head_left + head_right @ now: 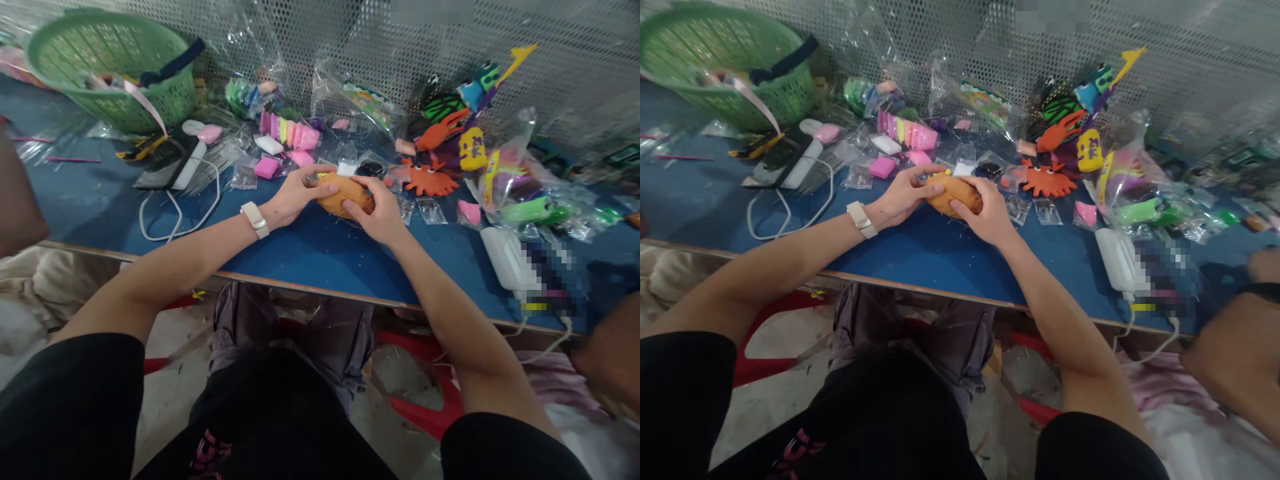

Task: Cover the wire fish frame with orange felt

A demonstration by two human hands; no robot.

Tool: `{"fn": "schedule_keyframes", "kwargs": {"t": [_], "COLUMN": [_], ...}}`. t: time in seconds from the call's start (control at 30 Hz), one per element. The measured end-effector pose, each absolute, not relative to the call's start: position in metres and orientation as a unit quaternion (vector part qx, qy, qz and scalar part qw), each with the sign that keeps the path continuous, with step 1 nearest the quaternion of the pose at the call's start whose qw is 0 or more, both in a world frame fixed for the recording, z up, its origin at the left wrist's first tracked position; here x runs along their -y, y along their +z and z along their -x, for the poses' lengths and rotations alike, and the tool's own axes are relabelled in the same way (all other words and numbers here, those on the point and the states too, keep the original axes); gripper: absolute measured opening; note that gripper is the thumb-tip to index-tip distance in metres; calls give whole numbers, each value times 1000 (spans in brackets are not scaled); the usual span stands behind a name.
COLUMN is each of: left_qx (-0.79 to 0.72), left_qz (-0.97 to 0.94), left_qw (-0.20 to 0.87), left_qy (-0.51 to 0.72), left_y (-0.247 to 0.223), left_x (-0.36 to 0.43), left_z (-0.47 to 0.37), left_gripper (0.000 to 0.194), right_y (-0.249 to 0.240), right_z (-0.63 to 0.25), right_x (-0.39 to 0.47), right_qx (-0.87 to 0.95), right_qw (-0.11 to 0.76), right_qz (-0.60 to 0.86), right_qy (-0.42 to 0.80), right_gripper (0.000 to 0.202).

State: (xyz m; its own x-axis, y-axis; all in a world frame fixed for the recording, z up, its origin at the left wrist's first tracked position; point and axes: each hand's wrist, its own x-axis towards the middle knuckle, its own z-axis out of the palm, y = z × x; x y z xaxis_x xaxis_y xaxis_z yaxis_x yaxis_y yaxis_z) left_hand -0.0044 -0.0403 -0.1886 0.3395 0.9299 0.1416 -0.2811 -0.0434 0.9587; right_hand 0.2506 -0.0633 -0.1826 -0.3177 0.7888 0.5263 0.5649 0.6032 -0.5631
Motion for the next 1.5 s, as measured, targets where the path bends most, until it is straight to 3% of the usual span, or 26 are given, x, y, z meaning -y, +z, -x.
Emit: {"fn": "schedule_keyframes", "kwargs": {"t": [0.4,0.7,1.03,1.27,1.4,1.5], "left_qx": [-303,-314,-310,-344,-369,-376], "left_qz": [-516,-516,-458,-439,-483,-586], "left_qw": [641,633,690,707,669,543], "left_qy": [481,484,468,436,428,470], "left_y": [-189,-189,-186,-191,-187,-175], "left_x": [39,38,34,24,26,29], "left_z": [4,6,9,10,15,24], "left_gripper": [68,81,50,27,35,45], "right_y": [-181,-179,-177,-176,-176,-178], "right_z": [-250,-260,-261,-260,-262,-263], "right_x": [62,59,63,66,65,63], "right_qx": [782,782,851,826,810,801], "right_qw": [424,399,329,363,372,378], "right_qz": [427,429,371,380,387,378], "right_qy": [164,212,175,205,237,269], "right_gripper": [83,83,118,83,73,72]}}
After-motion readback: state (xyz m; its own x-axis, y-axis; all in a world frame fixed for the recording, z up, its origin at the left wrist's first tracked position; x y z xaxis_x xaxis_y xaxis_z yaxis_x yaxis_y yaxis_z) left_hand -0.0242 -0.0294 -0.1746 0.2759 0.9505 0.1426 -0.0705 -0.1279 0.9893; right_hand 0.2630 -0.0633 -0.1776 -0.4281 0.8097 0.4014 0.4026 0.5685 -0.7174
